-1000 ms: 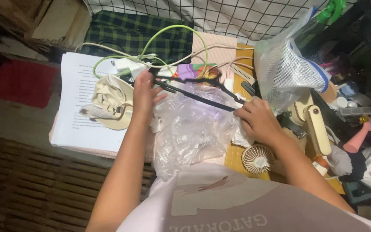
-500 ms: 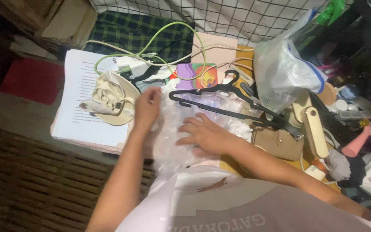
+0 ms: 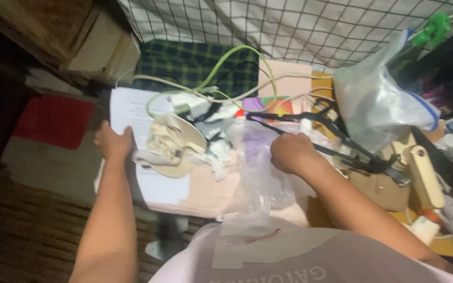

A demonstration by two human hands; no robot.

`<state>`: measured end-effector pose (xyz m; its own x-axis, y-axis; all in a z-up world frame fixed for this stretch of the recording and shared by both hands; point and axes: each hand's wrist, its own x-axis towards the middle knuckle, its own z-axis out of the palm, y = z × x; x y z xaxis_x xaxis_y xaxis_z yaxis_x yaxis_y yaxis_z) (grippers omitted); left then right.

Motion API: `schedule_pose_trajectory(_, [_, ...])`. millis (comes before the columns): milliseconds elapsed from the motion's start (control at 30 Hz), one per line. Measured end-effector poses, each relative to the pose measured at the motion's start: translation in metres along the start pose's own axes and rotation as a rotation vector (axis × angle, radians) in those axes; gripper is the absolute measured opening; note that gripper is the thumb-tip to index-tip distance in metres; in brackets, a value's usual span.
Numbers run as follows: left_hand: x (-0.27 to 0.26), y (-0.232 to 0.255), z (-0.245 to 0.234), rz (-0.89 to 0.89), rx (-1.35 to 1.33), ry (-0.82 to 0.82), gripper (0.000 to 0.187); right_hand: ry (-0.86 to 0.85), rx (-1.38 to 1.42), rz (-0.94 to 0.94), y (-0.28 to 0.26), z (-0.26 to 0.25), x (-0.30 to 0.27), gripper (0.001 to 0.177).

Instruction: Organizing various personal care products, pouches, and papers on a desk.

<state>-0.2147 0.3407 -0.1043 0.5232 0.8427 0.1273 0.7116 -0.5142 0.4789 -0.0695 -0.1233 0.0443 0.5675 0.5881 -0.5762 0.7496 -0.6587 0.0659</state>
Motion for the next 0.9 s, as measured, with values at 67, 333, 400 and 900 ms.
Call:
schedule_pose_trajectory(67, [0.017,-0.006,0.005,-0.094,-0.037,-0.112,0.077,0.072,0.035,0.082,-0.019,-0.022,0.006,0.024])
schedule_pose_trajectory(333, [0.028,0.027,-0.043,-0.192,-0.576,-0.465,0.064,0.408,0.346,-0.018,-0.092,-0.035,0.063,0.019])
schedule_pose_trajectory(400, [0.038,0.018,-0.047,-0.170,-0.622,-0.588,0.056,0.441,0.386,-0.031,-0.099,-0.033,0.075,0.017])
schedule_pose_trajectory(900, [0.011,0.129,-0.219,0.832,-0.536,-0.097,0.032,0.490,1.420,-0.317,-0.146,-0.072,0.110,0.040])
